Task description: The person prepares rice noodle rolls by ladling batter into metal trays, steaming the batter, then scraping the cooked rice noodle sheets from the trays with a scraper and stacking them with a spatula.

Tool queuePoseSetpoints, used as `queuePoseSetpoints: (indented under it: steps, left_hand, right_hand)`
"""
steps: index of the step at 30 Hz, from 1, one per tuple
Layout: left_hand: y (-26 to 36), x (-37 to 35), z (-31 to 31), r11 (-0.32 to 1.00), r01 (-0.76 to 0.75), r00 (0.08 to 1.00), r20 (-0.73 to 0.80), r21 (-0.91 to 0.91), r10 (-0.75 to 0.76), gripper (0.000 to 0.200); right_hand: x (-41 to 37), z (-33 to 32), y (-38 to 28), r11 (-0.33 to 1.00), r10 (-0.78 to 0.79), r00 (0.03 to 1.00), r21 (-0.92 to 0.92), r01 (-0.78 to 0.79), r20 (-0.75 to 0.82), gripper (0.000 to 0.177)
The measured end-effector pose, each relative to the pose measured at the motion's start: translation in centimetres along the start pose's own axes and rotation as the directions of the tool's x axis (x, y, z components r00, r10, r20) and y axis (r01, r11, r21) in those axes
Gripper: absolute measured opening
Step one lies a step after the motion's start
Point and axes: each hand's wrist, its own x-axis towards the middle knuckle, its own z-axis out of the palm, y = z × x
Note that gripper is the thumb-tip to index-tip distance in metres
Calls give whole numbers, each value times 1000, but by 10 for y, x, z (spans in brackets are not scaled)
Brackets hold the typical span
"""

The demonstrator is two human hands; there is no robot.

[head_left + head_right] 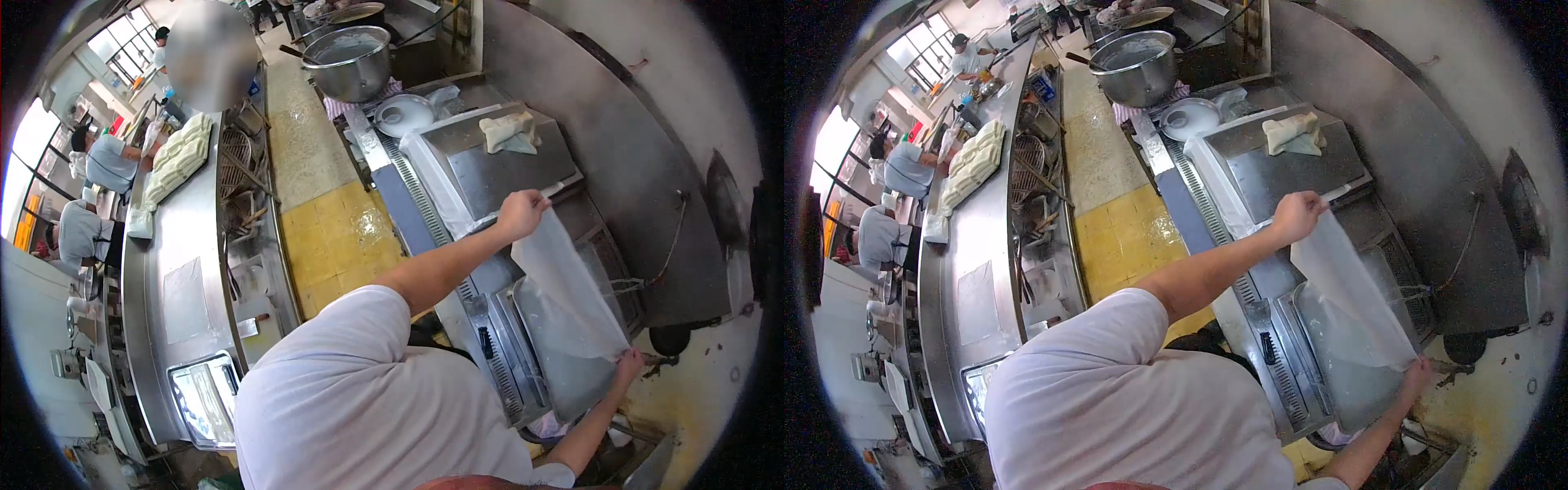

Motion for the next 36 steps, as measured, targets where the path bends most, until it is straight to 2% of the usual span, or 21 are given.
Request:
queuePoseSetpoints:
  steps: [2, 3, 4, 8, 9, 10, 11, 13, 14, 16, 18, 22, 24, 25, 26, 28, 29, 31, 32, 34, 36]
  left_hand:
    - [-32, 2, 14, 962, -79, 994, 90, 261, 57, 25]
    - [-54, 10, 31, 938, -186, 963, 244, 292, 115, 31]
    - [-46, 5, 49, 939, -192, 960, 253, 285, 119, 31]
    - [-7, -33, 118, 890, -456, 816, 404, 6, 415, 50]
    - [4, -43, 142, 848, -518, 732, 455, -112, 507, 56]
    - [27, -49, 149, 888, -450, 676, 612, -97, 410, 53]
    - [47, -46, 145, 917, -394, 583, 753, -66, 305, 50]
    - [52, -41, 158, 858, -510, 512, 781, -61, 359, 44]
    - [52, -43, 162, 860, -507, 590, 707, -52, 391, 35]
    - [67, -46, 161, 884, -467, 610, 713, -30, 346, 28]
    - [76, -50, 164, 820, -544, 600, 599, -180, 530, 23]
    - [112, -50, 155, 795, -602, 591, 627, -76, 507, 18]
    - [124, -41, 139, 742, -644, 621, 437, -189, 650, 18]
    - [133, -34, 124, 779, -614, 689, 394, -132, 609, 17]
    - [138, -27, 110, 813, -578, 751, 340, -75, 566, 17]
    - [125, -11, 96, 900, -427, 868, 238, -87, 435, 18]
    - [113, -9, 96, 899, -429, 866, 240, -90, 438, 18]
    - [80, -8, 103, 917, -399, 876, 289, -15, 386, 18]
    - [70, -15, 111, 915, -402, 874, 290, -17, 389, 18]
    - [57, -40, 132, 892, -438, 779, 448, -110, 438, 18]
    - [62, -56, 148, 877, -451, 731, 497, -164, 469, 17]
  right_hand:
    - [1, 10, -17, 935, -103, 995, 340, 100, -7, 24]
    - [-20, 20, -61, 944, -120, 992, 304, 127, -41, 22]
    - [-42, 34, -114, 951, -137, 988, 269, 153, -78, 21]
    - [-69, 57, -210, 964, -235, 959, 162, 210, 156, 19]
    - [-70, 65, -215, 947, -190, 965, 293, 132, 180, 16]
    - [-57, 73, -202, 865, -260, 931, 490, 107, 255, 16]
    - [-56, 73, -206, 870, -267, 919, 483, 100, 291, 18]
    - [-53, 68, -201, 811, -285, 922, 579, 85, 263, 21]
    - [-57, 64, -203, 773, -302, 918, 630, 77, 259, 26]
    - [-61, 70, -203, 681, -235, 969, 724, 107, 78, 34]
    - [-52, 78, -195, 673, -320, 944, 721, 163, 85, 37]
    - [-81, 85, -208, 739, -161, 981, 672, 48, 108, 34]
    - [-100, 85, -199, 899, -218, 955, 421, 116, 202, 25]
    - [-90, 92, -164, 948, -281, 951, 192, 255, 126, 21]
    - [-78, 97, -125, 949, -274, 954, 193, 249, 117, 21]
    - [-64, 94, -62, 868, -476, 879, -152, 472, 10, 20]
    - [-67, 81, -56, 869, -475, 880, -154, 470, 5, 20]
    - [-73, 59, -52, 915, -151, 963, -337, 223, 225, 22]
    - [-73, 57, -67, 915, -152, 963, -336, 222, 221, 22]
    - [-68, 71, -112, 865, -494, 861, 32, 501, -126, 22]
    - [-77, 82, -182, 726, -502, 854, 472, 501, -135, 22]
